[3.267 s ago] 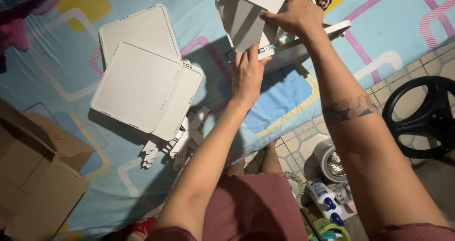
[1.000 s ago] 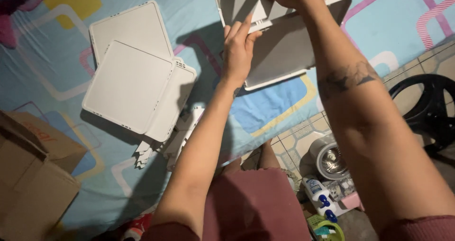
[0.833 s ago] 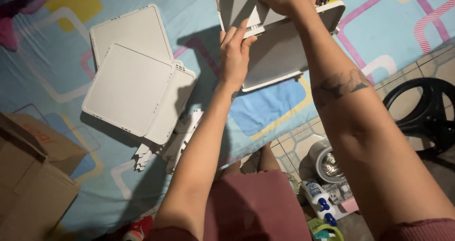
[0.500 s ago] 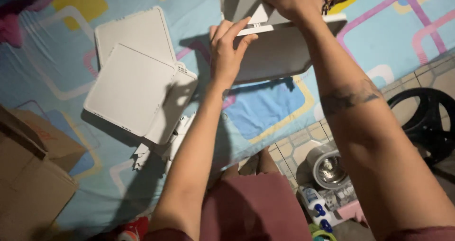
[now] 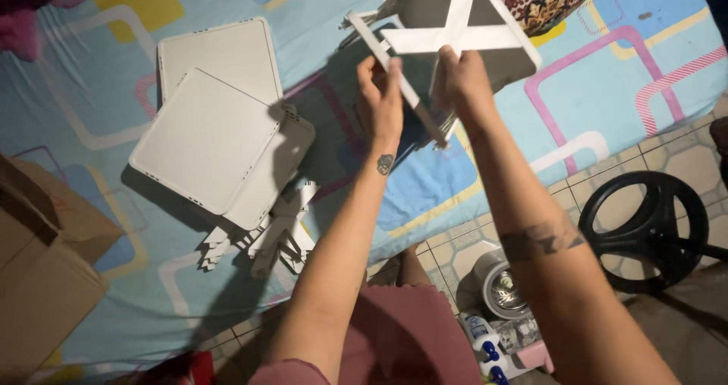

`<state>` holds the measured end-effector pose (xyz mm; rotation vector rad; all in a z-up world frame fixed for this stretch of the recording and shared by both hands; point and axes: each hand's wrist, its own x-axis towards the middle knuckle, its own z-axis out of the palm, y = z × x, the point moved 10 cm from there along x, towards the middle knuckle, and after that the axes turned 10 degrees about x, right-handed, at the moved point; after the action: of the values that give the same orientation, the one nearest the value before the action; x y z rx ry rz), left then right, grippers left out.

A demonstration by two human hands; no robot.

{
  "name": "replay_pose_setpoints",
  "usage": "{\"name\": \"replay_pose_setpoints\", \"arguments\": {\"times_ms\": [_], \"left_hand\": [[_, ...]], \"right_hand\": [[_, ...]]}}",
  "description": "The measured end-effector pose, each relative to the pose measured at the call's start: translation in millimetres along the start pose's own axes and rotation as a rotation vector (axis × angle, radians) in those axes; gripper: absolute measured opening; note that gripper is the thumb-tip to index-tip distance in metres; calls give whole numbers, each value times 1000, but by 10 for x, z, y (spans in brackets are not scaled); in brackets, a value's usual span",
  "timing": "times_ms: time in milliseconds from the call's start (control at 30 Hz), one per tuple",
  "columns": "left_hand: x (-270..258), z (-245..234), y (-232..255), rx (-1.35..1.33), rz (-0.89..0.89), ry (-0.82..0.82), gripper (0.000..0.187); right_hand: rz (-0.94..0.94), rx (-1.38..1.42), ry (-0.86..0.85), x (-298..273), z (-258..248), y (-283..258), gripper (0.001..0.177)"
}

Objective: Assembling a multi-tier white plastic shelf unit by fitting the pieces together on a bed.

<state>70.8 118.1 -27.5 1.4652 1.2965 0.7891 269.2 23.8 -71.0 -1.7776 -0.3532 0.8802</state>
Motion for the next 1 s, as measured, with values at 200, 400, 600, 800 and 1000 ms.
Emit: {"name": "replay_pose_setpoints", "arguments": {"times_ms": [200,400,600,800,1000], "left_hand": [[102,-214,-240,195,85,161,44],[237,-98,-753,-148,96,96,38],[375,-64,-987,-311,46,83,36],[396,-207,-959,-303,40,56,31],[446,-390,-1038,-240,72,43,27]], "right_hand": [[-421,-385,105,-593,148,-499,32],[-498,-865,74,-651,484,-1033,24],[-914,-854,-60,-333,717,-1282,60],[-1209,-1033,-261,-193,1080,-1239,49],[-964,-1023,-630,91,1481,-837,55]]}}
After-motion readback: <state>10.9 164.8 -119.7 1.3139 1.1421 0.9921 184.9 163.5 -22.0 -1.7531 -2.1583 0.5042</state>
